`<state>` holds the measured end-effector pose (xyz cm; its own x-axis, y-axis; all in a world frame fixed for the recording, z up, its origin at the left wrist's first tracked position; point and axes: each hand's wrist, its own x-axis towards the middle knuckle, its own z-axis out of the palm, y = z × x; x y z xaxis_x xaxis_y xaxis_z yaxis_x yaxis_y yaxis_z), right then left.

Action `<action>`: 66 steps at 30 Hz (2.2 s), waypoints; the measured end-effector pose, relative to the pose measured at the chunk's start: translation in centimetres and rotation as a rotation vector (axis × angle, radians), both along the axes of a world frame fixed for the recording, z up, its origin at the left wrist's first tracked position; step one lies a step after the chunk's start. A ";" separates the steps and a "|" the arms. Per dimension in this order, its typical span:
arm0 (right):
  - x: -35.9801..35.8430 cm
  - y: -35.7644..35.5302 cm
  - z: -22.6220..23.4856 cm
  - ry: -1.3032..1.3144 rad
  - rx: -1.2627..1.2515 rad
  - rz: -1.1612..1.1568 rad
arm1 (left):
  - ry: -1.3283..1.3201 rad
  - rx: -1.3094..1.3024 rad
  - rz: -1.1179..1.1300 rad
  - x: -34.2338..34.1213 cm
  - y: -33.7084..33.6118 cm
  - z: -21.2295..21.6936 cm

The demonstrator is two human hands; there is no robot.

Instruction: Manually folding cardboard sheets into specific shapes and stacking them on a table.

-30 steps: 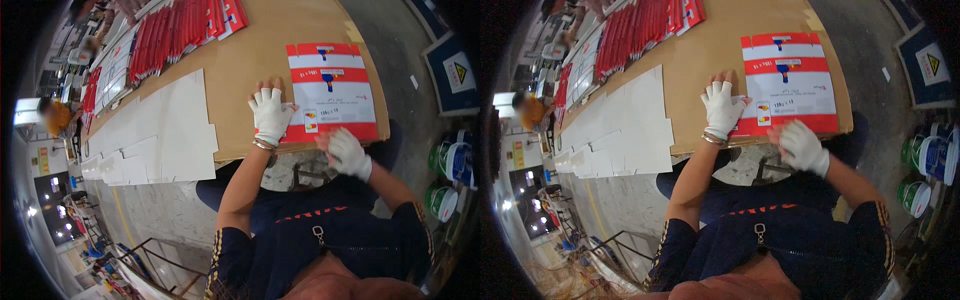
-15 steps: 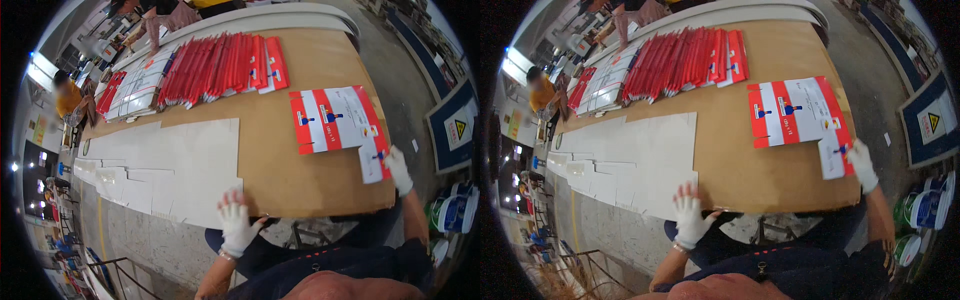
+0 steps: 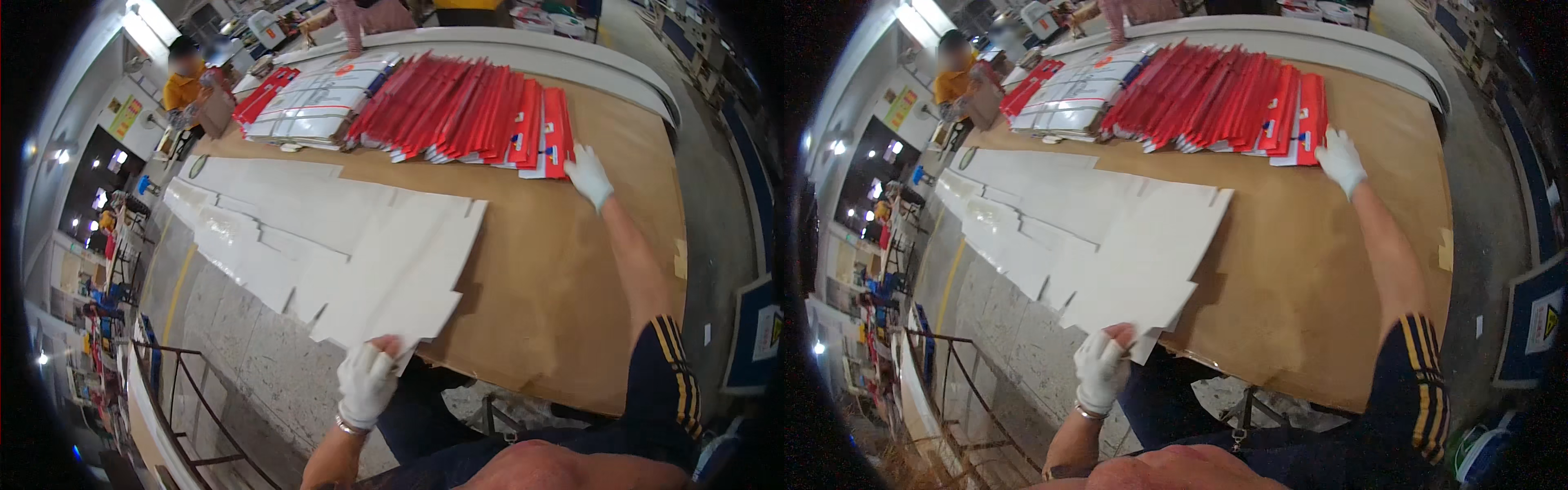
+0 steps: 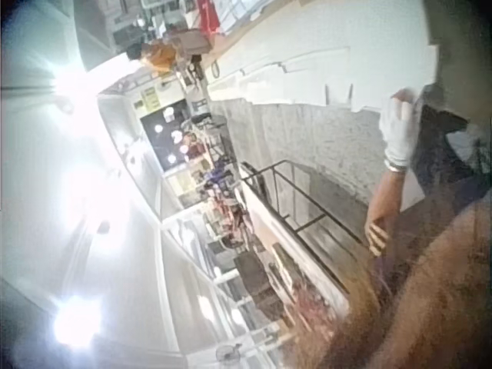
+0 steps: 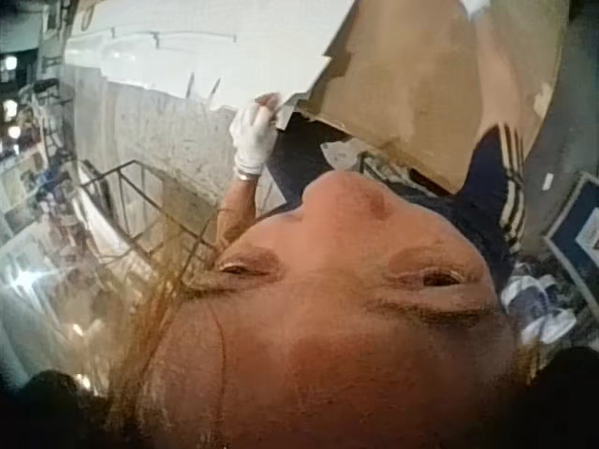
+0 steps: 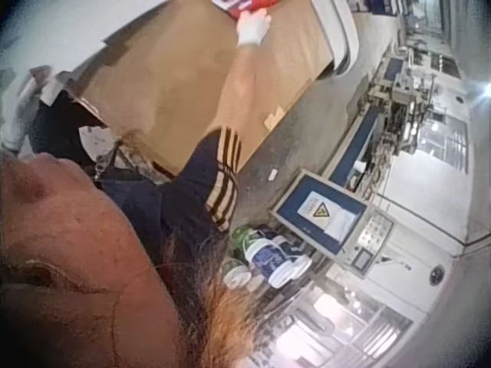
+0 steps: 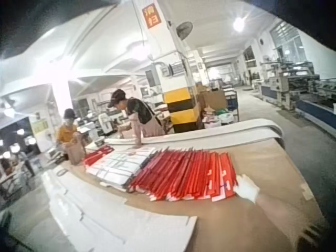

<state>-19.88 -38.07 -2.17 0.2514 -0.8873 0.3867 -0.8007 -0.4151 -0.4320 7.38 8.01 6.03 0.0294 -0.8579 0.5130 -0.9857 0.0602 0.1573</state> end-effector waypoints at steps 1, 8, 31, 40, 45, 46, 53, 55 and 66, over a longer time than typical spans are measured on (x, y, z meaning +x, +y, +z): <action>0.7 4.7 2.3 -0.039 -0.019 0.233 | -0.029 -0.004 -0.030 -1.0 0.1 0.3; -2.5 35.8 8.0 0.123 -0.264 0.889 | 0.174 0.158 -0.533 -10.9 0.2 -0.8; -26.9 47.5 -1.0 -0.105 -0.019 -0.095 | 0.215 0.285 -1.009 -17.8 -3.6 -9.3; -25.2 47.8 -5.2 -0.640 -0.023 -0.619 | -0.021 0.301 -0.626 -23.7 -5.2 -12.1; -21.0 53.1 -9.1 -1.245 0.776 -0.447 | -0.071 0.368 -0.729 -27.2 -3.6 -10.0; -18.6 52.8 -6.2 -1.512 1.002 -0.181 | -0.116 0.434 -0.810 -27.9 -3.2 -8.8; -21.2 49.3 -9.2 -0.841 0.377 -0.457 | 0.030 0.429 -0.835 -27.4 -2.9 -9.5; -20.5 47.2 -3.2 -0.568 0.011 -0.515 | -0.054 0.346 -0.860 -26.0 -2.7 -10.1; -23.8 41.7 -1.8 0.305 -0.074 -0.034 | -0.174 0.339 -0.651 -14.9 0.0 -10.5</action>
<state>-43.68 3.62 -3.96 0.3360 -0.8696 0.3619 -0.9028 -0.4068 -0.1393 -7.54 8.00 -4.51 -0.5950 -0.7859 0.1686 -0.7797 0.6153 0.1160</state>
